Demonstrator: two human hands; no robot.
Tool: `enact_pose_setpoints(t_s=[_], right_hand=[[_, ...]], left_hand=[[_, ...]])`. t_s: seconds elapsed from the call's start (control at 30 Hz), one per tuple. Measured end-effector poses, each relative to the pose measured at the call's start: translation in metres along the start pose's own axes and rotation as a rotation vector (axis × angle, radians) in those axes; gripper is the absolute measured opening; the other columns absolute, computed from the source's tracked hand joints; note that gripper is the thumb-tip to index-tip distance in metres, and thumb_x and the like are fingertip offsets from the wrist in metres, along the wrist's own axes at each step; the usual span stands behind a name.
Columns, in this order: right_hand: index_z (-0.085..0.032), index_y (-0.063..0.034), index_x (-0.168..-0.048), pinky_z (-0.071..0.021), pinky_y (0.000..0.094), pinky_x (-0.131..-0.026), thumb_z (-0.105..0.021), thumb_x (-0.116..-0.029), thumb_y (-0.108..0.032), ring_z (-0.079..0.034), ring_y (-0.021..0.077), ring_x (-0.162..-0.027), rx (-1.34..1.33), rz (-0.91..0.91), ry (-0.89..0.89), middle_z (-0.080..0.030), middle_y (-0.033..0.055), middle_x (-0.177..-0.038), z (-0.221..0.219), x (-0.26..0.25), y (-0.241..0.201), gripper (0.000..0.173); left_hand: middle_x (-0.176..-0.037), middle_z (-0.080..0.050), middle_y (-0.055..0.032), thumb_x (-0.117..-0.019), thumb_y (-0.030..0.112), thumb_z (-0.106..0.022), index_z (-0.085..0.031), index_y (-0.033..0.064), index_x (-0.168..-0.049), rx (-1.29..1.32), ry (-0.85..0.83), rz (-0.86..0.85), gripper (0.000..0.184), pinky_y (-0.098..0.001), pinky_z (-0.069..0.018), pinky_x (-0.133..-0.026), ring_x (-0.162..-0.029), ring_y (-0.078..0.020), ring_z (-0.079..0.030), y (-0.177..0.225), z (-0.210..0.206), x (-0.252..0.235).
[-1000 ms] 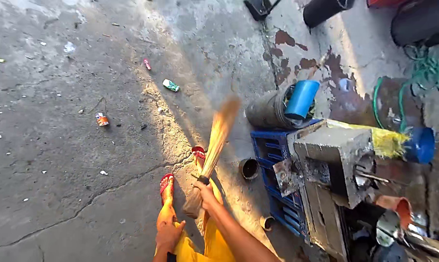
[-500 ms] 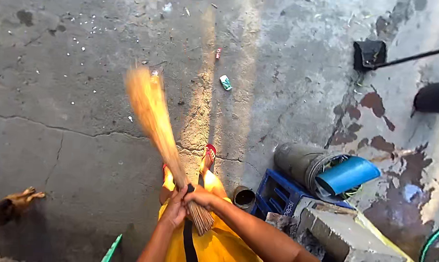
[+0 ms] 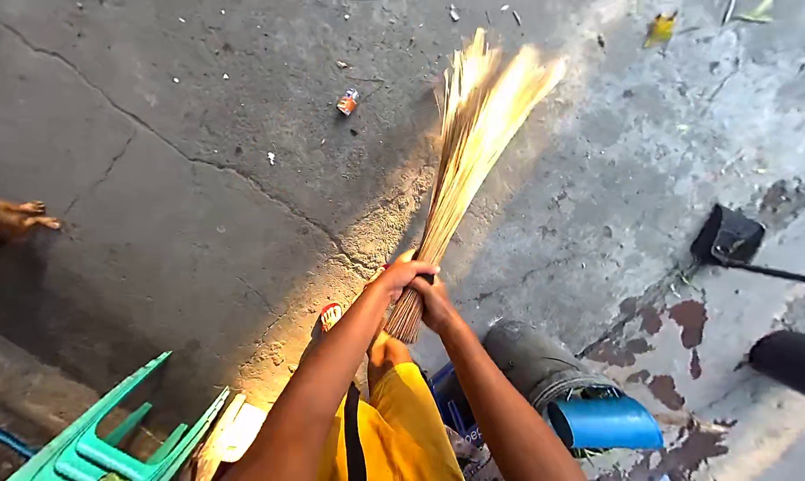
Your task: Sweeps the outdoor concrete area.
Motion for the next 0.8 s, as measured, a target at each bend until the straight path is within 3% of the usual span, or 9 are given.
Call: enact_pose_setpoints(t_s=[0.1,0.2,0.27,0.33,0.4,0.5,0.6,0.7,0.8], right_hand=[[-0.031,-0.0024,-0.149,-0.0604,0.0450,-0.089,-0.086,-0.0723,-0.030,-0.070,0.0239,-0.102,0.120,-0.192,-0.366,-0.067,0.0152,-0.117,-0.050,0.048,0.050,0.098],[-0.045,-0.0009,-0.140,-0.0588,0.0423,-0.093,-0.083,-0.0769,-0.009,-0.069,0.0206,-0.103,0.323,-0.405,-0.508,-0.068,0.0135,-0.116,-0.094,0.098,0.104,0.074],[-0.057,-0.0019,-0.122,-0.0599,0.0407,-0.081,-0.074,-0.0781,-0.006,-0.070,0.0185,-0.089,0.383,-0.519,-0.521,-0.070,0.0107,-0.100,-0.114,0.104,0.118,0.048],[-0.059,-0.0034,-0.118,-0.0585,0.0413,-0.077,-0.069,-0.0814,-0.015,-0.068,0.0182,-0.083,0.453,-0.636,-0.535,-0.069,0.0092,-0.095,-0.116,0.089,0.110,0.039],[-0.062,-0.0037,-0.109,-0.0576,0.0409,-0.072,-0.064,-0.0843,-0.019,-0.067,0.0180,-0.077,0.459,-0.622,-0.423,-0.068,0.0082,-0.089,-0.101,0.058,0.083,0.029],[-0.060,-0.0023,-0.103,-0.0563,0.0382,-0.061,-0.053,-0.0921,-0.019,-0.064,0.0179,-0.066,0.184,-0.344,-0.028,-0.065,0.0083,-0.078,-0.081,0.016,0.030,0.021],[-0.058,0.0004,-0.106,-0.0589,0.0405,-0.058,-0.052,-0.0964,-0.015,-0.067,0.0212,-0.065,0.067,-0.044,0.212,-0.067,0.0112,-0.078,-0.101,-0.014,-0.010,0.019],[-0.047,0.0055,-0.128,-0.0623,0.0493,-0.071,-0.064,-0.0859,-0.009,-0.071,0.0294,-0.079,0.197,0.027,0.045,-0.069,0.0199,-0.093,-0.149,-0.012,0.002,0.047],[-0.052,0.0049,-0.124,-0.0623,0.0474,-0.081,-0.076,-0.0766,-0.011,-0.072,0.0265,-0.088,0.272,-0.158,-0.265,-0.071,0.0169,-0.098,-0.205,0.023,0.054,0.055]], left_hand=[[-0.120,-0.068,-0.0161,-0.0923,0.012,-0.071,-0.045,0.0032,-0.146,0.179,0.212,-0.111,0.060,-0.0433,-0.0594,-0.090,-0.103,-0.0243,-0.069,-0.033,0.054,0.088],[-0.135,-0.060,-0.0189,-0.0874,0.017,-0.078,-0.026,0.0100,-0.158,0.209,0.498,-0.015,0.088,-0.0468,-0.0582,-0.094,-0.114,-0.0280,-0.065,-0.091,0.093,0.178],[-0.138,-0.056,-0.0227,-0.0802,0.014,-0.084,-0.021,0.0091,-0.159,0.219,0.708,0.061,0.100,-0.0491,-0.0562,-0.095,-0.118,-0.0313,-0.062,-0.113,0.107,0.202],[-0.123,-0.061,-0.0235,-0.0823,0.009,-0.080,-0.038,-0.0005,-0.147,0.260,0.832,0.068,0.077,-0.0481,-0.0561,-0.086,-0.106,-0.0308,-0.063,-0.108,0.109,0.191],[-0.099,-0.065,-0.0169,-0.0851,0.009,-0.074,-0.057,-0.0037,-0.122,0.245,0.709,0.065,0.042,-0.0412,-0.0547,-0.070,-0.084,-0.0234,-0.064,-0.083,0.100,0.140],[-0.102,-0.066,-0.0139,-0.0900,0.015,-0.071,-0.059,-0.0014,-0.127,-0.104,0.201,0.103,0.042,-0.0409,-0.0554,-0.079,-0.088,-0.0204,-0.064,-0.009,0.074,0.046],[-0.112,-0.065,-0.0151,-0.0917,0.018,-0.072,-0.053,0.0005,-0.137,-0.320,-0.038,0.069,0.052,-0.0410,-0.0529,-0.086,-0.095,-0.0199,-0.063,0.063,0.067,0.014],[-0.121,-0.066,-0.0148,-0.0869,0.012,-0.074,-0.044,0.0082,-0.149,-0.071,0.010,-0.125,0.070,-0.0402,-0.0554,-0.090,-0.101,-0.0193,-0.065,0.067,0.113,0.051],[-0.128,-0.066,-0.0132,-0.0824,0.014,-0.080,-0.034,0.0127,-0.156,0.156,0.158,-0.200,0.087,-0.0415,-0.0585,-0.093,-0.107,-0.0208,-0.068,0.024,0.173,0.141]])
Point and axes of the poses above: each hand's wrist, its own x-axis away from the middle knuckle, its own z-axis out of the back of the hand, y = z × x, the point moved 6 cm from there along -x, towards the middle knuckle
